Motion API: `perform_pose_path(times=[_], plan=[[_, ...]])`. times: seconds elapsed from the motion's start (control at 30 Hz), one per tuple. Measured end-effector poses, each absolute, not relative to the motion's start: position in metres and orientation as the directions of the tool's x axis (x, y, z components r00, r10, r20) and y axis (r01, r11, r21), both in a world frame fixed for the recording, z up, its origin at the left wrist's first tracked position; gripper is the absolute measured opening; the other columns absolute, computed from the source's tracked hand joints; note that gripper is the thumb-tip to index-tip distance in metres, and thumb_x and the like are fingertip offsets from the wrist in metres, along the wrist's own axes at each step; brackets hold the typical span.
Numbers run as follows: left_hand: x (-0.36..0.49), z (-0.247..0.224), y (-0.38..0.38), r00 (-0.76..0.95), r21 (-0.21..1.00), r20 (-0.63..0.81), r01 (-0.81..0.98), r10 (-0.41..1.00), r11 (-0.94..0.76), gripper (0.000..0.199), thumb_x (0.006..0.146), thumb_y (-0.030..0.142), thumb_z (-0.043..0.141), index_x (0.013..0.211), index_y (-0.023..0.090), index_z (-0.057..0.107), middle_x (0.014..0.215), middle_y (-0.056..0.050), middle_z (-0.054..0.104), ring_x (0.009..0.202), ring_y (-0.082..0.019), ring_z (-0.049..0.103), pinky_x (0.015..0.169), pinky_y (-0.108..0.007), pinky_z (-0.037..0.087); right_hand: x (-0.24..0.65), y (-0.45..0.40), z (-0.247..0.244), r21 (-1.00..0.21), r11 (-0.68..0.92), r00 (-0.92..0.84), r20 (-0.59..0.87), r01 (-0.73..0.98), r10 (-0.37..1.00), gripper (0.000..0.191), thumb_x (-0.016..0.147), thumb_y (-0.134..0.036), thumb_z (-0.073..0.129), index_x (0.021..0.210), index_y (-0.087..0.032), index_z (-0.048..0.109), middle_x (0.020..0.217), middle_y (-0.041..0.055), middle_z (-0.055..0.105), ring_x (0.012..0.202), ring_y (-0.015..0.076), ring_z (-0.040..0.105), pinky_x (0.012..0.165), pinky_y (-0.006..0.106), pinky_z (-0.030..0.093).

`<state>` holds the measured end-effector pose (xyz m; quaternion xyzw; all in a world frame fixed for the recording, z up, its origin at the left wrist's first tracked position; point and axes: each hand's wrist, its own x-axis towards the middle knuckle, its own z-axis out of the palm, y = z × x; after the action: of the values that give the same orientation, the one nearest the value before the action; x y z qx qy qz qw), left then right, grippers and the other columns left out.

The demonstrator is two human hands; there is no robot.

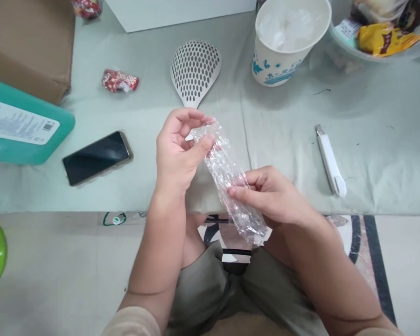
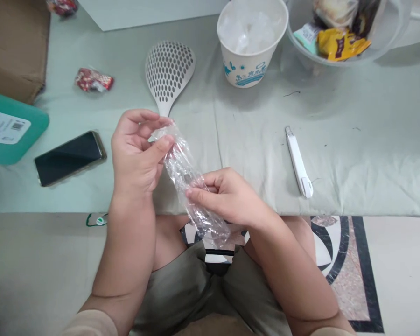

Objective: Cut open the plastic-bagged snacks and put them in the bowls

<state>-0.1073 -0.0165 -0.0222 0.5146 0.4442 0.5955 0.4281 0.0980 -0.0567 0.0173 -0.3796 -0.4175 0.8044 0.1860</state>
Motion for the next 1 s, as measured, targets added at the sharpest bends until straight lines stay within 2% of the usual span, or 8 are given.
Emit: perform_pose_path(times=[0.13,0.23,0.3,0.43,0.57,0.67,0.83,1.0], plan=[[-0.109,-0.020,-0.015,-0.197,0.957,0.280,-0.022,0.939,-0.290,0.037,0.076,0.035,0.092,0.105,0.030,0.069,0.109,0.000,0.075,0.111,-0.019,0.068,0.057,-0.020,0.058,0.097,-0.058,0.018,-0.809,-0.574,-0.749,-0.458,0.128,0.478,0.027,0.079,-0.038,0.085,0.079,-0.014,0.073,0.067,-0.0013,0.065,0.060,0.0094,0.055,0.057,0.021,0.043],[-0.111,-0.022,-0.013,-0.222,0.924,0.373,0.005,0.901,-0.381,0.039,0.076,0.040,0.092,0.106,0.031,0.069,0.111,0.001,0.075,0.111,-0.019,0.066,0.058,-0.020,0.057,0.095,-0.060,0.018,-0.865,-0.457,-0.808,-0.415,0.208,0.418,0.023,0.088,-0.038,0.076,0.087,-0.015,0.075,0.073,-0.0003,0.069,0.067,0.0112,0.060,0.063,0.023,0.047],[-0.113,-0.024,-0.011,-0.240,0.926,0.371,0.024,0.897,-0.376,0.041,0.077,0.045,0.092,0.107,0.030,0.068,0.113,0.000,0.074,0.114,-0.019,0.065,0.059,-0.020,0.056,0.096,-0.060,0.017,-0.908,-0.356,-0.844,-0.361,0.221,0.397,0.024,0.094,-0.038,0.070,0.092,-0.015,0.077,0.080,0.0017,0.073,0.073,0.0138,0.065,0.068,0.024,0.051],[-0.114,-0.030,-0.010,-0.324,0.934,0.355,0.076,0.877,-0.350,0.051,0.076,0.059,0.089,0.107,0.026,0.065,0.115,-0.003,0.070,0.117,-0.020,0.064,0.064,-0.021,0.058,0.108,-0.058,0.016,-0.979,-0.181,-0.914,-0.157,0.094,0.373,0.023,0.097,-0.033,0.068,0.101,-0.014,0.081,0.089,0.0057,0.080,0.080,0.0161,0.074,0.074,0.025,0.056],[-0.115,-0.035,-0.009,-0.400,0.932,0.350,0.059,0.847,-0.357,0.052,0.077,0.061,0.088,0.108,0.027,0.064,0.116,-0.001,0.067,0.093,-0.013,0.067,0.066,-0.022,0.060,0.124,-0.054,0.018,-0.998,-0.047,-0.890,0.015,-0.041,0.455,0.021,0.099,-0.025,0.068,0.109,-0.013,0.082,0.094,0.0092,0.084,0.085,0.0152,0.079,0.077,0.021,0.058],[-0.112,-0.033,-0.008,-0.455,0.911,0.354,-0.033,0.817,-0.412,0.046,0.073,0.050,0.094,0.103,0.027,0.067,0.110,0.000,0.067,0.078,-0.008,0.063,0.063,-0.021,0.059,0.126,-0.053,0.021,-0.996,-0.038,-0.893,0.052,-0.077,0.447,0.023,0.101,-0.025,0.066,0.111,-0.011,0.081,0.087,0.0084,0.082,0.077,0.0134,0.077,0.072,0.020,0.057],[-0.108,-0.024,-0.008,-0.521,0.905,0.351,-0.024,0.778,-0.425,0.045,0.070,0.045,0.097,0.097,0.025,0.068,0.107,-0.001,0.064,0.097,-0.012,0.064,0.068,-0.019,0.059,0.122,-0.054,0.022,-0.998,-0.059,-0.939,0.014,-0.037,0.345,0.028,0.104,-0.033,0.061,0.099,-0.012,0.079,0.079,0.0060,0.078,0.070,0.0109,0.071,0.066,0.019,0.053],[-0.109,-0.023,-0.009,-0.517,0.927,0.333,0.026,0.788,-0.375,0.049,0.071,0.051,0.094,0.099,0.026,0.063,0.109,-0.003,0.061,0.098,-0.015,0.064,0.069,-0.023,0.059,0.120,-0.055,0.019,-0.993,-0.074,-0.938,0.062,-0.092,0.340,0.028,0.105,-0.031,0.060,0.093,-0.011,0.076,0.083,0.0079,0.078,0.077,0.0120,0.072,0.071,0.020,0.054]])
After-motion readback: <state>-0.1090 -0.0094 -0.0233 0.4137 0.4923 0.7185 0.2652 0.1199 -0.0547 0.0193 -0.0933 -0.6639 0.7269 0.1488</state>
